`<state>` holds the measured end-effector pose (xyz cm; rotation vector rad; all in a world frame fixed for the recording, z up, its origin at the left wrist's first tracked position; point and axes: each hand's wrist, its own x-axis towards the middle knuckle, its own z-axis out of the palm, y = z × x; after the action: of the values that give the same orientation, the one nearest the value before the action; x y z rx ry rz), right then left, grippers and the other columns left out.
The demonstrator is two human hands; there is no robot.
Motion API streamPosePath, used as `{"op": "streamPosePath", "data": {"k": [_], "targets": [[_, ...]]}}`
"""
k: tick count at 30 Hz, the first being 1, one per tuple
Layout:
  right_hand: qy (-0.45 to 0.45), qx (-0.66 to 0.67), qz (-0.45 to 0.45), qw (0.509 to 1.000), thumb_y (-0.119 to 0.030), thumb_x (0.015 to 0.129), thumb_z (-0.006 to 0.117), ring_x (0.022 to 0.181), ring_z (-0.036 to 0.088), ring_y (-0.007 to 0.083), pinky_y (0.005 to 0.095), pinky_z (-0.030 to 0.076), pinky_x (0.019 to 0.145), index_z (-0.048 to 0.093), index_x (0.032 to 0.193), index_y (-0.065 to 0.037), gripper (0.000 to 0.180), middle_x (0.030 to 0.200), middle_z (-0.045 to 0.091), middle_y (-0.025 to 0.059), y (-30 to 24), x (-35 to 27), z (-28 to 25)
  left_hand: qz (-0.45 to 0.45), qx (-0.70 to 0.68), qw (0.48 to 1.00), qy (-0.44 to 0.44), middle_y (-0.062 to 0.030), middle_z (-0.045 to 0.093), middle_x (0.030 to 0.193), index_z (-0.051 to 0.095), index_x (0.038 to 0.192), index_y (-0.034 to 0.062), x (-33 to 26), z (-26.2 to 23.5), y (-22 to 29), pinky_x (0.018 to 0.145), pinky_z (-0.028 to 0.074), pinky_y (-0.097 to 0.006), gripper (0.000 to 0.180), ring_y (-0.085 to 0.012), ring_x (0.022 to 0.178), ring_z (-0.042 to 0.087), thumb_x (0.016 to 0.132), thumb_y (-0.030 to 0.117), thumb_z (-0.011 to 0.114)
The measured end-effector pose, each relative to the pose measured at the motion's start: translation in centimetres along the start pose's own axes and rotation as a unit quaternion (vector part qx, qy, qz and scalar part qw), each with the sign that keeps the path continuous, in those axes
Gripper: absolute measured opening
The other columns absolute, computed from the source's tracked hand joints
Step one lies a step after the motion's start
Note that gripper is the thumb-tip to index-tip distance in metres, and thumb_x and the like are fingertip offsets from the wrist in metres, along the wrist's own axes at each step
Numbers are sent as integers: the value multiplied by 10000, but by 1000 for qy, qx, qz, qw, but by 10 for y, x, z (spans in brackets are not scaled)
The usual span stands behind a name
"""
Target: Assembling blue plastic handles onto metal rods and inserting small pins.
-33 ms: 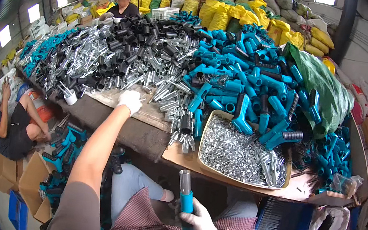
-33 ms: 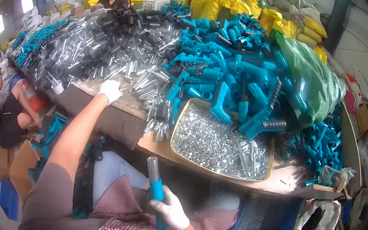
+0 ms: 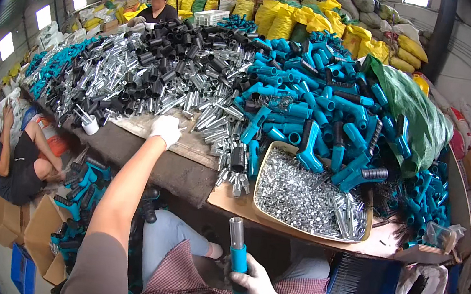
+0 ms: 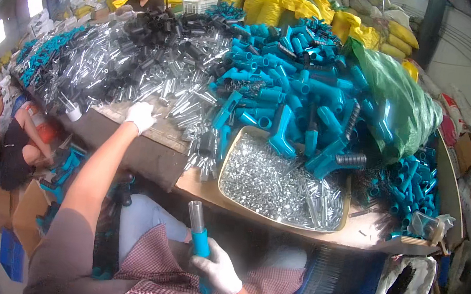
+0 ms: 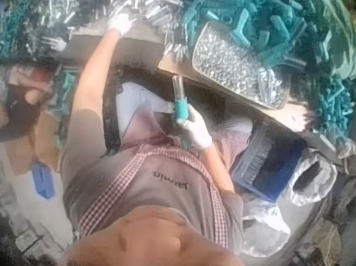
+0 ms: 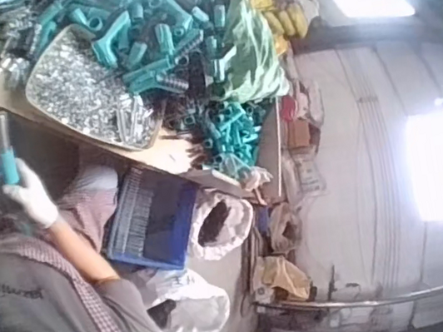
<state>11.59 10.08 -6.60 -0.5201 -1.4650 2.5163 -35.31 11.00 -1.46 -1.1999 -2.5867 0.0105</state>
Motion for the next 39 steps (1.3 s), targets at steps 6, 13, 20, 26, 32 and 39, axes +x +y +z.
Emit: {"op": "streamPosePath", "data": {"k": [6,13,20,26,32,39], "targets": [[-34,25,49,998,-343,903,690,815,567,138,280,489,728,498,1320,-21,560,963,580,47,-8,-9,-1,-88,-386,908,134,-138,729,927,712,995,6,-32,6,-20,706,537,-333,314,-200,816,698,757,207,752],[6,-182,-66,981,-276,868,703,953,602,198,352,499,888,496,1338,-10,579,1086,609,91,-2,-5,7,-103,-663,727,147,-26,660,865,621,1191,-12,-90,-20,-22,576,460,-218,388,-77,694,586,834,126,687],[126,-446,-170,870,-93,783,716,1006,650,308,370,509,898,521,1347,-60,598,1087,649,166,-16,-6,25,-22,-752,649,-109,-105,674,822,601,1005,-23,-231,-99,99,561,515,-237,248,-129,640,624,828,110,712],[165,-601,-215,752,-79,696,773,763,636,338,432,515,676,580,1289,-111,625,855,609,129,-13,-18,29,-73,-717,684,-111,-65,650,782,598,987,-28,-278,-94,117,529,466,-195,295,-71,608,583,840,158,773],[134,-586,-176,779,-113,726,769,840,647,356,428,522,734,573,1284,-99,592,915,638,152,-28,-36,30,6,-710,697,-99,-64,647,851,598,994,-24,-287,-100,120,644,505,-223,246,-95,714,606,816,59,747],[123,-542,-175,812,-124,749,764,885,651,366,425,525,775,566,1278,-95,566,955,650,164,-37,-46,33,29,-741,666,-73,-101,649,854,593,990,-36,-284,-113,123,600,505,-242,359,-118,657,607,818,217,782]]}}
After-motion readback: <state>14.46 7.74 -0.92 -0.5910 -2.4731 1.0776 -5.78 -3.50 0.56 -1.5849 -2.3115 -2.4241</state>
